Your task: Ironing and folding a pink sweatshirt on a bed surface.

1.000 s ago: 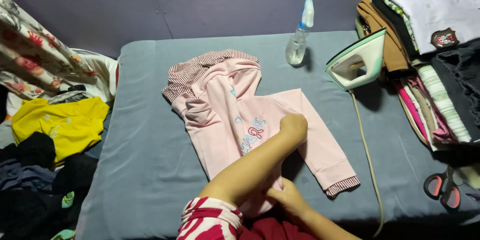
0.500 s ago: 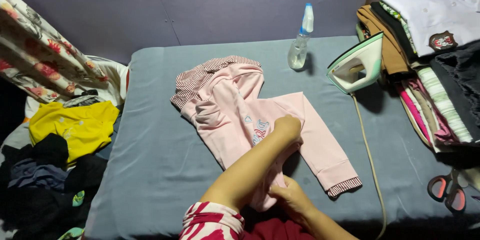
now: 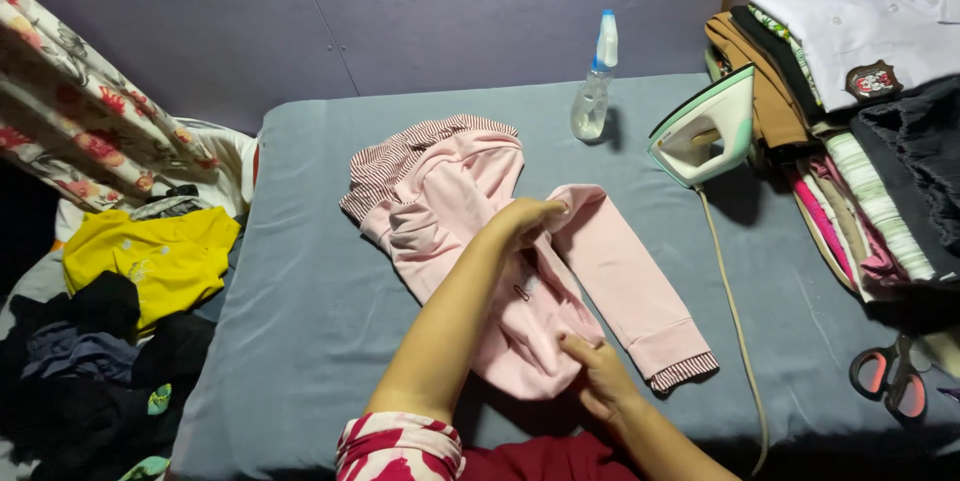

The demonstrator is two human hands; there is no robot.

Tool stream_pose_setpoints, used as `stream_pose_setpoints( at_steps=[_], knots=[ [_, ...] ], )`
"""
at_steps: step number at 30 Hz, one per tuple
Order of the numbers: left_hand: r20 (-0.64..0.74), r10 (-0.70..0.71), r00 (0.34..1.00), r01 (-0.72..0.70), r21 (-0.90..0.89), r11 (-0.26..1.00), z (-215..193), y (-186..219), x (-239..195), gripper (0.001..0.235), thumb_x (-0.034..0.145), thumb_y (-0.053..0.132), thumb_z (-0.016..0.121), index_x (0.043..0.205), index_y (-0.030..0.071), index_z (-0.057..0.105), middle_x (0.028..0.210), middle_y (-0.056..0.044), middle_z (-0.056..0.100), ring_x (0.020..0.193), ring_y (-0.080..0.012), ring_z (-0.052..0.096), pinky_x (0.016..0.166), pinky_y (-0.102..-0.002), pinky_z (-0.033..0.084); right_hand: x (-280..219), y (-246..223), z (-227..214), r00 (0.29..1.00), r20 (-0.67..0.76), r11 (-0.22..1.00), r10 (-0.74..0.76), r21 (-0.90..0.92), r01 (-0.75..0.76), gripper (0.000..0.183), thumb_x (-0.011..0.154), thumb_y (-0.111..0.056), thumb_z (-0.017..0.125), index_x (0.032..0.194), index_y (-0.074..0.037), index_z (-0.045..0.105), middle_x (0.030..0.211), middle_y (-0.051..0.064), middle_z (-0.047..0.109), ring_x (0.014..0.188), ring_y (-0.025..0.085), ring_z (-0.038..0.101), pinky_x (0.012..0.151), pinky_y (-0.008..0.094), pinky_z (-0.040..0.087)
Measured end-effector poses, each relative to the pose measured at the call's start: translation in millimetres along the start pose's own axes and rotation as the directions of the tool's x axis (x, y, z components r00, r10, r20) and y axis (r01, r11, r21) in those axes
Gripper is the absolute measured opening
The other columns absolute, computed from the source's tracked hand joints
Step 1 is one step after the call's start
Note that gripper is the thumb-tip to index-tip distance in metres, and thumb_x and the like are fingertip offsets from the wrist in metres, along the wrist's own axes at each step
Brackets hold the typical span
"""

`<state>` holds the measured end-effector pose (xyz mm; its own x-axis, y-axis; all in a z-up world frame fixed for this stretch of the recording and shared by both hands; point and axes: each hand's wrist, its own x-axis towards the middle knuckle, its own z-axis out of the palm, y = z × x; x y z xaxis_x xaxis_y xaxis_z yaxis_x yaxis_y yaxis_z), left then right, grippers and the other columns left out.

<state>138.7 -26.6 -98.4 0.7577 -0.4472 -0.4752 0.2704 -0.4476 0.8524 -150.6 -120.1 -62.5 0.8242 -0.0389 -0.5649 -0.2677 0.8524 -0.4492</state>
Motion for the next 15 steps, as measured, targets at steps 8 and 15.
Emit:
stream_pose_setpoints(
  at_steps=[8,15],
  knots=[
    [0.013,0.287,0.958,-0.241,-0.51,0.826,-47,73,-106,0.019,0.094,0.022,0.065,0.085,0.006,0.07,0.074,0.002,0.065,0.063,-0.0062,0.061,0.059,-0.024,0.049,71,27,-79,0.881,0.348,0.737,-0.32,-0.493,0.463,0.026,0.091,-0.009,0.071,0.112,0.005,0.067,0.095,0.008,0.07,0.085,0.015,0.062,0.077,0.032,0.05],
    [-0.273,0.552,0.788,-0.455,-0.861,0.225,-60,174,-198,0.02,0.108,0.015,0.055,0.092,0.005,0.06,0.079,0.001,0.059,0.069,-0.0074,0.057,0.065,-0.023,0.047,49,4,32,0.722,0.62,0.377,-0.306,-0.617,0.691,0.04,0.081,-0.006,0.077,0.119,0.0,0.067,0.107,0.008,0.074,0.098,0.014,0.068,0.085,0.03,0.055]
  ],
)
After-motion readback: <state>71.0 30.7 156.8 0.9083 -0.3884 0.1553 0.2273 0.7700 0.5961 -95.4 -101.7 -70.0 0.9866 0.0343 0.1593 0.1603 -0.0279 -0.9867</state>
